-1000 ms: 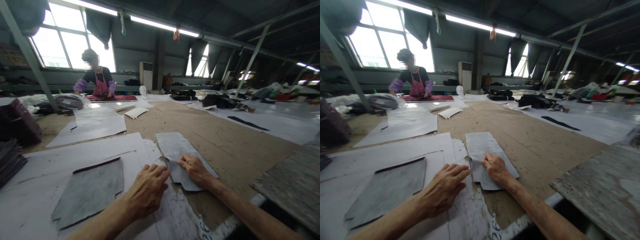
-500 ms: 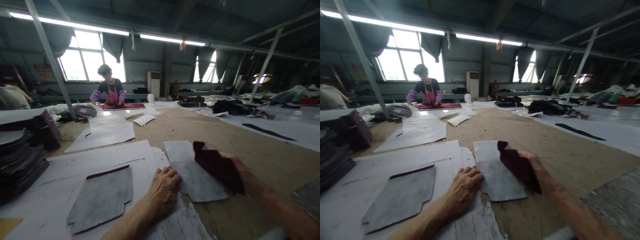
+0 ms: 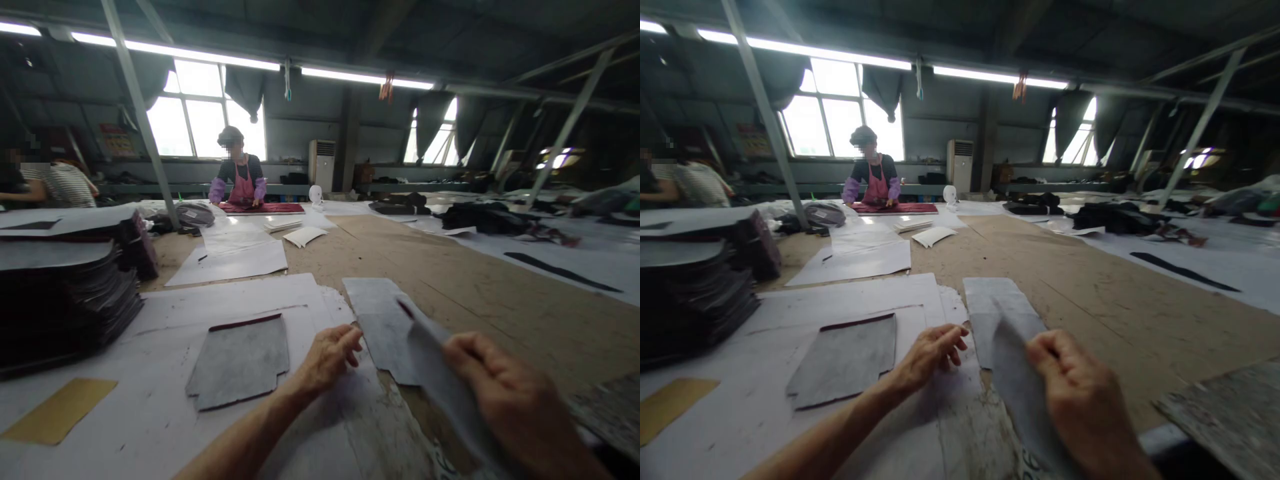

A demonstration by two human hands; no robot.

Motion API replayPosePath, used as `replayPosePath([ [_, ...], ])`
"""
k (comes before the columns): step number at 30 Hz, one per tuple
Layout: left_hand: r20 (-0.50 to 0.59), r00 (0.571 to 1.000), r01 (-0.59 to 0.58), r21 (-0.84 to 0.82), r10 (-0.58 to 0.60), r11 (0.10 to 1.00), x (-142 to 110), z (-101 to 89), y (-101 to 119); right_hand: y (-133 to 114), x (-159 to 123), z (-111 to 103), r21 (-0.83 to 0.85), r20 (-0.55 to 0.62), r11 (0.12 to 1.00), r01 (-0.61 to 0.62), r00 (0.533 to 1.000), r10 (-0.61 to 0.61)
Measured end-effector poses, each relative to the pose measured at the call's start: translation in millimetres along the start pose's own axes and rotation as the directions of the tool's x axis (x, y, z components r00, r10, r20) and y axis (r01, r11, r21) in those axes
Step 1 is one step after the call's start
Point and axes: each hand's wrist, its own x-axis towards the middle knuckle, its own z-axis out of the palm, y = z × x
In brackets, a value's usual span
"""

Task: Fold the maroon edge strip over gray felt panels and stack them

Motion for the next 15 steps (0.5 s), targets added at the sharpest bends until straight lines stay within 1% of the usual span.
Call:
replayPosePath([
  [1,0.048,0.998,0.051,-0.045,-0.049,0.998,-7,-9.6,-2,-15,-17,16,0.043,0.059,0.997,0.060,0.996,-0.062],
  [2,0.098,0.991,0.100,-0.079,-0.092,0.992,-16,-20.5,-5,-30,-34,32,0.085,0.097,0.984,0.154,0.982,-0.162],
  [4,0.166,0.971,0.189,-0.109,-0.170,0.976,-36,-43.5,-11,-59,-64,63,0.156,0.122,0.931,0.331,0.928,-0.351],
  [5,0.190,0.959,0.232,-0.107,-0.209,0.967,-47,-54.1,-14,-71,-77,77,0.183,0.117,0.898,0.399,0.898,-0.423],
  [7,0.195,0.938,0.305,-0.075,-0.286,0.949,-68,-70.5,-19,-94,-97,102,0.205,0.076,0.851,0.484,0.859,-0.506],
  [9,0.146,0.928,0.351,-0.021,-0.344,0.936,-88,-78.9,-23,-112,-111,121,0.203,0.029,0.830,0.520,0.844,-0.536],
  [11,0.055,0.930,0.362,0.041,-0.364,0.931,-105,-80.6,-25,-126,-123,133,0.216,0.029,0.828,0.517,0.845,-0.534],
  [12,0.004,0.934,0.357,0.072,-0.358,0.931,-112,-79.9,-26,-131,-126,136,0.241,0.046,0.826,0.509,0.844,-0.534],
  [13,-0.046,0.938,0.346,0.101,-0.343,0.933,-118,-78.6,-28,-133,-128,136,0.285,0.070,0.812,0.509,0.834,-0.547],
  [15,-0.120,0.949,0.309,0.145,-0.293,0.940,-127,-75.1,-30,-131,-122,131,0.400,0.147,0.767,0.501,0.791,-0.594],
])
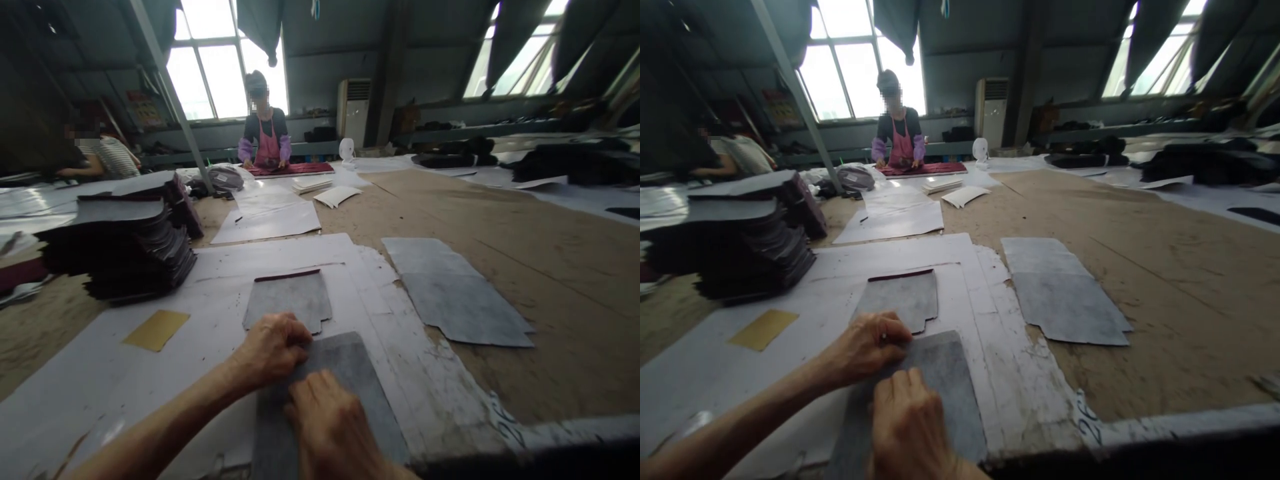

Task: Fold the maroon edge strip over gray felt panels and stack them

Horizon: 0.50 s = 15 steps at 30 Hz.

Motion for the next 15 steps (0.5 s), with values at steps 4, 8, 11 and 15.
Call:
replayPosePath([
  [4,-0.088,0.989,-0.119,0.029,0.121,0.992,-8,7.8,-8,35,19,-40,0.044,0.109,0.999,0.016,0.994,-0.020],
  [8,-0.151,0.954,-0.252,0.069,0.260,0.965,-11,15.5,-12,78,36,-65,-0.121,0.245,0.985,0.122,0.965,-0.090],
  [11,-0.177,0.921,-0.331,0.120,0.348,0.936,-14,19.9,-13,93,37,-66,-0.106,0.328,0.967,0.232,0.926,-0.187],
  [15,-0.164,0.819,-0.489,0.302,0.550,0.818,-19,21.5,-16,94,30,-63,-0.084,0.317,0.955,0.284,0.916,-0.245],
])
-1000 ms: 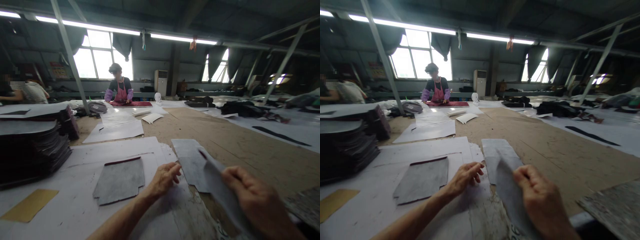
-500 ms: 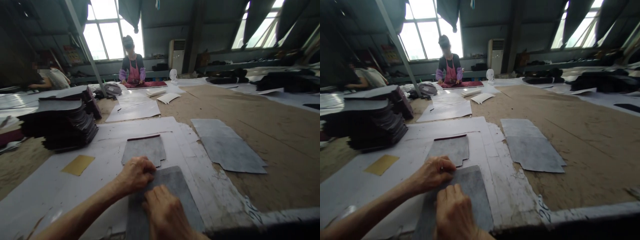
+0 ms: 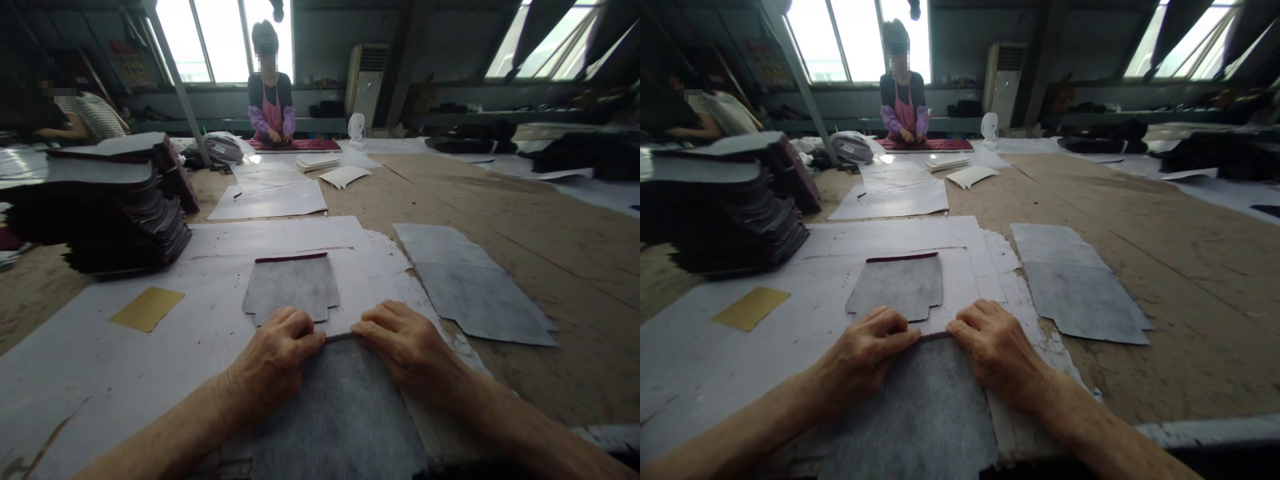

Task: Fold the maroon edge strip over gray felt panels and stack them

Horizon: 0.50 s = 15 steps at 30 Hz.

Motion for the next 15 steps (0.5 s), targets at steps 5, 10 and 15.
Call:
replayPosePath([
  [5,0.089,0.987,-0.144,0.131,0.133,0.981,-3,-4.4,1,-3,-9,-1,-0.036,-0.060,0.995,0.091,0.994,-0.093],
  [10,0.186,0.960,-0.249,0.238,0.208,0.939,0,-9.1,4,-5,-13,-2,-0.093,0.004,0.989,0.113,0.994,-0.113],
  [15,0.252,0.940,-0.292,0.254,0.228,0.922,2,-10.3,7,-8,-10,-6,-0.154,0.058,0.975,0.163,0.986,-0.155],
])
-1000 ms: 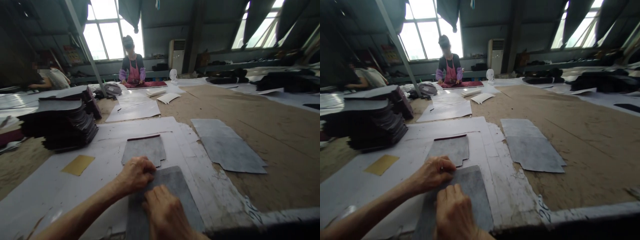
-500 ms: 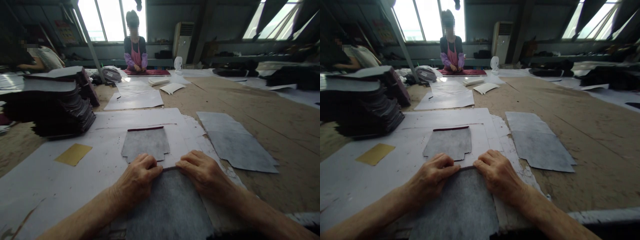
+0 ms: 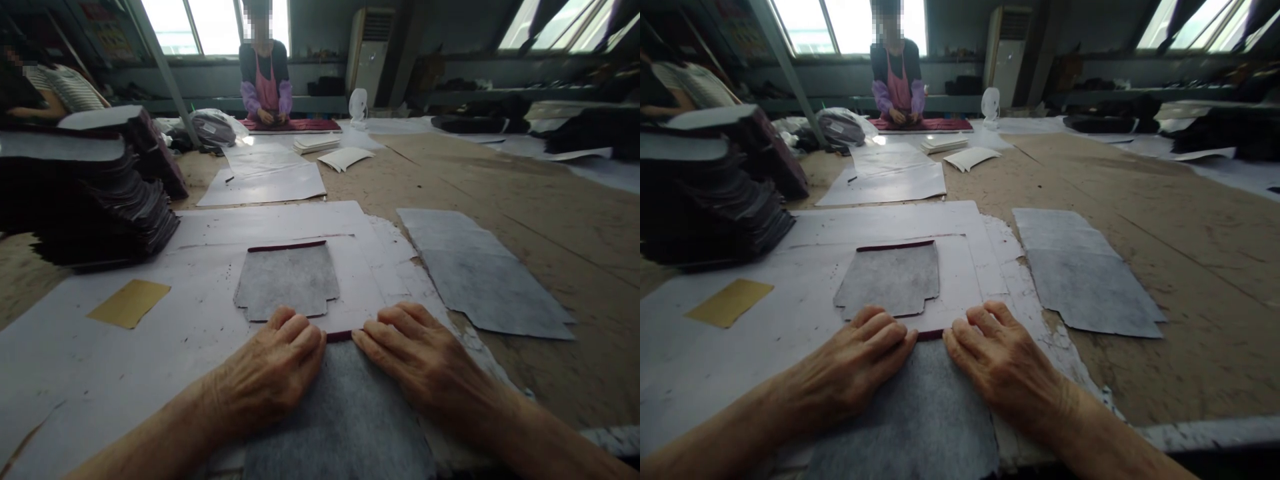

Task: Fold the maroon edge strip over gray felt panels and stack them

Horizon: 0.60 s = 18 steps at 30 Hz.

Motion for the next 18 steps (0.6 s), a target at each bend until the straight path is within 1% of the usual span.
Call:
replayPosePath([
  [2,0.031,1.000,0.005,-0.018,-0.004,1.000,-1,0.7,0,0,0,-2,-0.007,0.011,1.000,0.009,1.000,-0.009],
  [4,0.036,0.999,0.017,-0.035,-0.016,0.999,-2,2.3,0,0,-2,-3,0.019,0.009,1.000,-0.004,1.000,0.004],
  [5,0.029,0.999,0.020,-0.041,-0.019,0.999,-2,3.4,0,1,-4,-3,0.045,-0.005,0.998,-0.037,0.999,0.037],
  [6,0.016,1.000,0.025,-0.046,-0.024,0.999,-3,4.5,-1,3,-7,-3,0.079,-0.026,0.992,-0.098,0.995,0.100],
  [7,0.001,1.000,0.028,-0.049,-0.028,0.998,-3,5.6,-1,4,-10,-4,0.118,-0.047,0.976,-0.182,0.981,0.189],
  [8,-0.014,1.000,0.027,-0.052,-0.028,0.998,-3,6.7,-1,6,-13,-4,0.155,-0.066,0.947,-0.280,0.954,0.293],
  [10,-0.041,0.999,0.022,-0.058,-0.024,0.998,-4,8.4,-1,9,-17,-7,0.195,-0.097,0.867,-0.458,0.871,0.482],
  [11,-0.055,0.998,0.020,-0.061,-0.024,0.998,-4,9.0,-1,10,-19,-8,0.195,-0.115,0.838,-0.509,0.837,0.535],
  [12,-0.067,0.998,0.019,-0.061,-0.023,0.998,-4,9.4,-1,10,-19,-10,0.184,-0.137,0.827,-0.531,0.820,0.556],
  [13,-0.076,0.997,0.017,-0.058,-0.022,0.998,-4,9.7,-1,9,-18,-11,0.167,-0.156,0.831,-0.530,0.818,0.553],
  [14,-0.086,0.996,0.016,-0.054,-0.020,0.998,-4,10.0,-1,7,-17,-12,0.153,-0.167,0.846,-0.510,0.831,0.531],
  [16,-0.103,0.995,0.011,-0.041,-0.015,0.999,-4,10.6,-1,-1,-10,-11,0.145,-0.161,0.887,-0.438,0.874,0.458],
  [18,-0.095,0.995,0.017,-0.036,-0.020,0.999,-3,11.6,-1,-13,1,-5,0.161,-0.141,0.921,-0.355,0.915,0.377],
])
